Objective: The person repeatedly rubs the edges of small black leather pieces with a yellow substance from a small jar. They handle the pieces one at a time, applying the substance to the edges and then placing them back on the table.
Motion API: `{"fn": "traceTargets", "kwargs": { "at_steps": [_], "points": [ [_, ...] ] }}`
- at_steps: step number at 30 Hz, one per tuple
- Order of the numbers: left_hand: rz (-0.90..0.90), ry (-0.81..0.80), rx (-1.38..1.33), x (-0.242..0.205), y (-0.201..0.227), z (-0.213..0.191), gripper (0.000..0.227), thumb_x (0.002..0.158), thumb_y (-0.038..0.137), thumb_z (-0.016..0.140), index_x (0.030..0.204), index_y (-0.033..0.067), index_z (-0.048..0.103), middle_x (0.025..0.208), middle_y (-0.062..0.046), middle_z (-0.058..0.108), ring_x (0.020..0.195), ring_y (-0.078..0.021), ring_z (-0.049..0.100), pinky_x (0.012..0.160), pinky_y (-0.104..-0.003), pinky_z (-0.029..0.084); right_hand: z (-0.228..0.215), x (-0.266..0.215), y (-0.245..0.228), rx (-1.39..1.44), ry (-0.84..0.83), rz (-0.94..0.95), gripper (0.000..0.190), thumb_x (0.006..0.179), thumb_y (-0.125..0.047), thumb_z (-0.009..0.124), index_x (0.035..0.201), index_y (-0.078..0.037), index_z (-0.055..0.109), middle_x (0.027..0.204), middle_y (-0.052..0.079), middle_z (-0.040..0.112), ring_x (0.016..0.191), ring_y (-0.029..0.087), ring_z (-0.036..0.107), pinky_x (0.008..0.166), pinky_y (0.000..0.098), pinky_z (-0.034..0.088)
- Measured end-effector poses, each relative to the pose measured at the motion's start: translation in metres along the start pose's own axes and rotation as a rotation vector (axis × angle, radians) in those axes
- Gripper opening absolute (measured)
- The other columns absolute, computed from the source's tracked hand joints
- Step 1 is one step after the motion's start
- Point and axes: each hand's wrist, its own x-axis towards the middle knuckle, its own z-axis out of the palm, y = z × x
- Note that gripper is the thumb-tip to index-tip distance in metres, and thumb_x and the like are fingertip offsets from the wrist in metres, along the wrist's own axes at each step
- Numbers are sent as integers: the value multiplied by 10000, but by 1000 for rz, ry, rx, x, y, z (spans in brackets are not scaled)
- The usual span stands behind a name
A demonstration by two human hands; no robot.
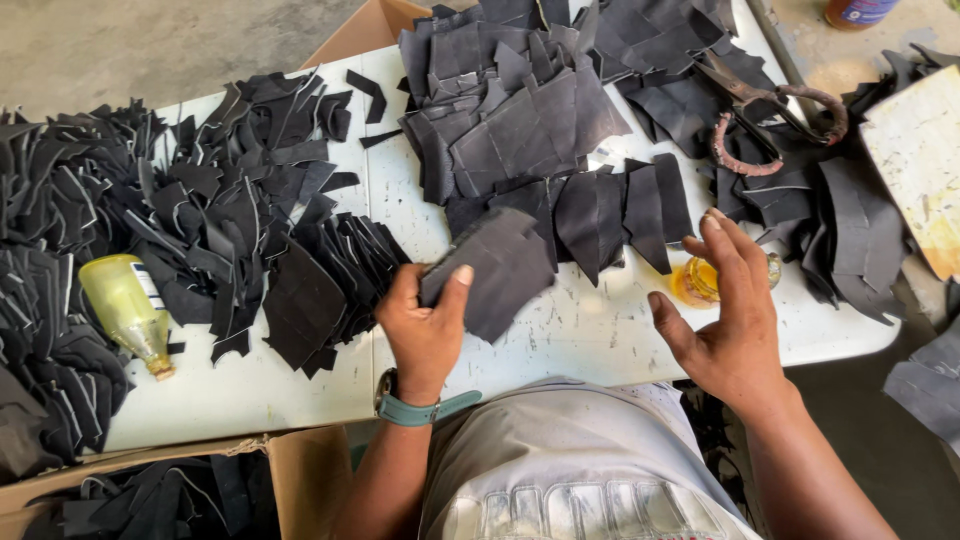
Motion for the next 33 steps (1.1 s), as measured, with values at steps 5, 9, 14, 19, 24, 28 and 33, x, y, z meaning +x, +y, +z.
{"fn": "traceTargets", "kwargs": {
  "at_steps": [5,9,14,19,24,28,33],
  "points": [
    [414,199,210,27,-16,-12,72,973,-27,682,1033,-19,644,1183,-156,705,1051,-281,706,909,-360,600,1,1,-2,-39,2,-1,830,862,-94,784,1570,-25,356,1471,236,478,1190,301,679,1018,419,515],
    [346,-42,353,36,-49,21,340,752,-133,641,1061,0,684,1266,-107,689,1129,-346,651,981,-409,541,6,-1,-7,18,-48,66,834,822,-104,770,1549,-39,367,1431,210,523,1161,280,689,907,386,543],
    [298,-225,483,19,-75,39,331,748,-125,664,1038,32,691,1198,-81,701,1084,-342,650,946,-415,537,8,-3,-4,13,-81,39,875,797,-106,783,1554,-56,347,1411,175,582,1140,255,691,882,402,540],
    [431,-73,438,32,-68,25,308,786,-141,641,1033,40,671,1176,-74,706,1101,-309,676,976,-409,537,11,-3,-6,61,-116,110,851,802,-106,771,1547,-61,361,1405,167,596,1153,247,698,701,327,548],
    [528,152,504,70,-64,0,260,838,-120,667,1053,26,671,1163,-89,700,1059,-334,655,946,-424,518,12,-3,-6,29,-116,45,836,815,-119,781,1547,-61,381,1376,147,622,1121,228,703,797,353,570],
    [343,-139,493,44,-81,28,241,807,-107,634,992,37,690,1059,-104,706,893,-351,662,784,-435,533,12,-1,-10,52,-146,104,820,795,-120,771,1516,-60,387,1371,143,629,1120,234,702,590,303,572],
    [164,-268,516,4,-102,35,241,815,-103,607,981,47,695,1021,-118,703,859,-388,651,754,-471,538,10,-2,-12,41,-225,188,864,793,-116,784,1565,-76,399,1394,122,649,1120,222,714,546,300,528]
  ]
}}
